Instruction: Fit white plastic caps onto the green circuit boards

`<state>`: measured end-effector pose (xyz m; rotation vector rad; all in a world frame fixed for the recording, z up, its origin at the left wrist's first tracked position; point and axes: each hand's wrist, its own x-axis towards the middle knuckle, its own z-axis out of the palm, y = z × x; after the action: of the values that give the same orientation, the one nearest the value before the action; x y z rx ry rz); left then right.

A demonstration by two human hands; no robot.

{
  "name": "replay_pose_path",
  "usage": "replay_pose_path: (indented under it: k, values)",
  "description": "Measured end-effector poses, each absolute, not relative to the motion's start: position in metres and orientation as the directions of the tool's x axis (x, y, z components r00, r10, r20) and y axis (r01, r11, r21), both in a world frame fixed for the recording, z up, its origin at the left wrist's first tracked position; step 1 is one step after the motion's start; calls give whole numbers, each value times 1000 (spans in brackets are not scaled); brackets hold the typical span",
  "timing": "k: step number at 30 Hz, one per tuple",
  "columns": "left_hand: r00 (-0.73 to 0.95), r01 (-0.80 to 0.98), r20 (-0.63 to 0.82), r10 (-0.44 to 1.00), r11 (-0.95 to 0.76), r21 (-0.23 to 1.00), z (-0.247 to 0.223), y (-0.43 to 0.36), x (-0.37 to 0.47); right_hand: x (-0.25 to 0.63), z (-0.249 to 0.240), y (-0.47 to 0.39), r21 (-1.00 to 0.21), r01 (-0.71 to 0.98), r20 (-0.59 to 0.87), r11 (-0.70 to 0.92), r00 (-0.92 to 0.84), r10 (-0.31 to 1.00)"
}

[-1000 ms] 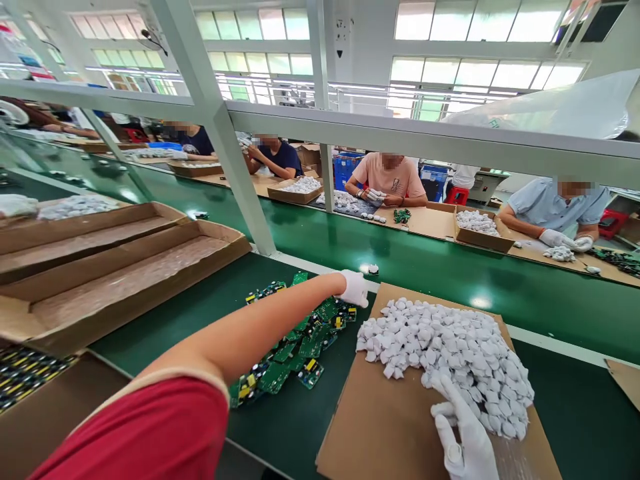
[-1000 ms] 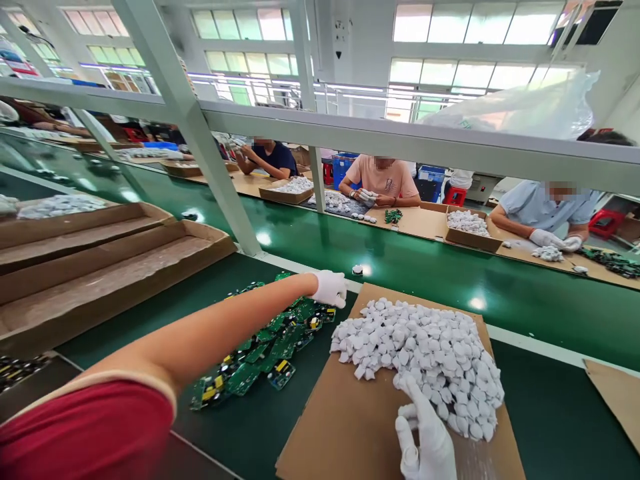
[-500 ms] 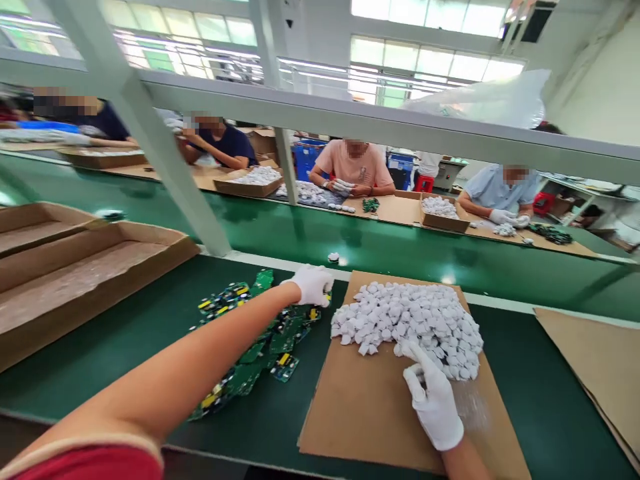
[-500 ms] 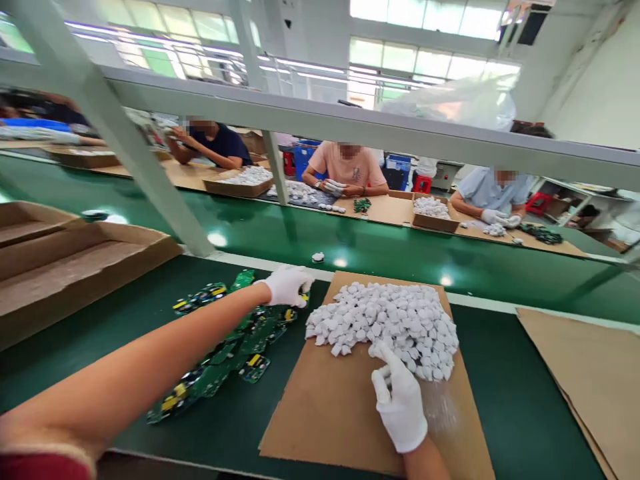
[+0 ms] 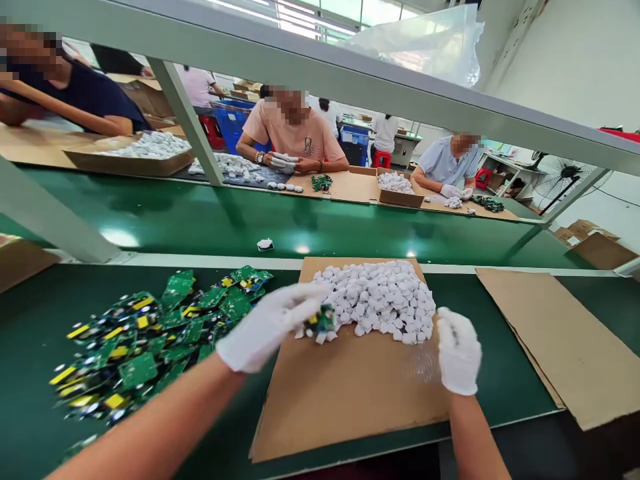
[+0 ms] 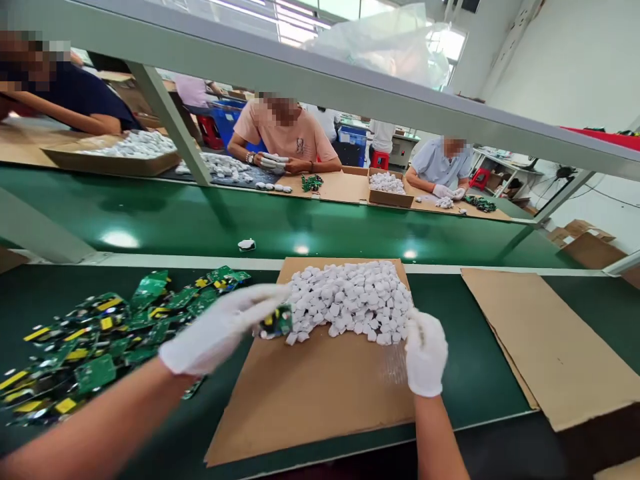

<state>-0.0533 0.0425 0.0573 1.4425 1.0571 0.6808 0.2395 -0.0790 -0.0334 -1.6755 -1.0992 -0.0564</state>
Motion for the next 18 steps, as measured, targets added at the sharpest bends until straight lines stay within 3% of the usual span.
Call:
replay_pose_path:
  k: [1,4,8,9,18]
  values:
    - [498,66,-248,831,249,966,54,31,-40,241,-39,-79,-670,742,539,-19,504,675]
    - [584,-2,-370,722,458,889,30,7,-2,236,-53,-79,-429,900,513,-79,315,798]
    - [690,-122,-549,471,824,554,-8,-4,27,229,-60,-77,-310,944,464,-112,253,849]
    - [713,-148,-543,444,852,502,-15,-4,28,229,-60,-77,-312,944,455,-109,249,855]
    - [829,-192,-386,405,854,483,-41,-4,19,226,-64,-76,-318,938,472,-134,280,836]
